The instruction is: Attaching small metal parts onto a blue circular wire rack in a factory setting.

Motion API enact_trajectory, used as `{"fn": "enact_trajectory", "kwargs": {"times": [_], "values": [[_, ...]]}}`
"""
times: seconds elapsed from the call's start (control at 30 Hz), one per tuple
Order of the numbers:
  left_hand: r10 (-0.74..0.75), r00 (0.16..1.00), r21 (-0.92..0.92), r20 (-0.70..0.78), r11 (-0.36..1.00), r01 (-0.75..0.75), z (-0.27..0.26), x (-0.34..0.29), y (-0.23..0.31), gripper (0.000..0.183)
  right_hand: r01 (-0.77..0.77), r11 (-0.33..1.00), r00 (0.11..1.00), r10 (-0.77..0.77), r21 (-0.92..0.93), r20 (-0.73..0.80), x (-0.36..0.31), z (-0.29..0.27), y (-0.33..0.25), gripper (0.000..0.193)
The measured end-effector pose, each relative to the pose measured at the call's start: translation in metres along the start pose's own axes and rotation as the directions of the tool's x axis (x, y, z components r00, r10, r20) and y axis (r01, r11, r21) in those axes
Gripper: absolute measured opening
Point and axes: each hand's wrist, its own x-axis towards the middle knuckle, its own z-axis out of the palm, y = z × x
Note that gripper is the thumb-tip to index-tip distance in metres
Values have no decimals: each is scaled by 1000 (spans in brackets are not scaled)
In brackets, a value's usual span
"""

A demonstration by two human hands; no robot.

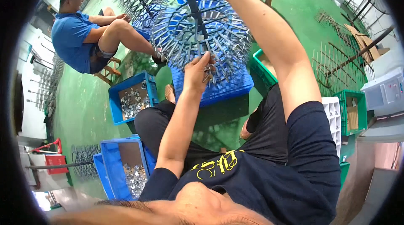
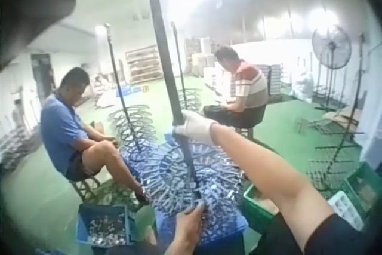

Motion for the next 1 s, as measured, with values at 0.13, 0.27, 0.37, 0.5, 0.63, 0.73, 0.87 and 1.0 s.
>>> {"fn": "enact_trajectory", "kwargs": {"times": [0.13, 0.27, 0.37, 0.5, 0.63, 0.73, 0.87, 1.0], "values": [[27, 1000, -25, 4, 999, -27, 14, -3, -16, 21, 19, 997, 997, -24, -74, -68, 1, -8, 11, 35], [-64, 998, 3, 26, 998, 64, -3, -19, -38, 27, -124, 822, 981, 17, -555, -194, -18, -10, 10, 34], [-284, 932, -396, 223, 847, 353, -41, -24, -87, 34, 122, 920, 847, -293, -373, -444, -109, 13, -8, 25], [-335, 893, -448, 301, 777, 443, -49, -26, -116, 42, 380, 924, 799, -313, 28, -513, -227, 56, 26, 12], [-346, 898, -337, 273, 839, 427, -53, -27, -123, 48, -71, 997, 982, 72, 11, -175, -288, 111, 109, 14], [-327, 925, -216, 197, 905, 366, -57, -27, -125, 48, -327, 933, 944, 328, -150, -14, -304, 134, 127, 20], [-287, 944, -72, 162, 951, 301, -47, -29, -129, 41, -328, 935, 944, 319, -138, -80, -306, 146, 144, 24], [-256, 960, -7, 114, 966, 258, -51, -27, -135, 34, -421, 889, 907, 417, -181, -59, -301, 145, 136, 24]]}}
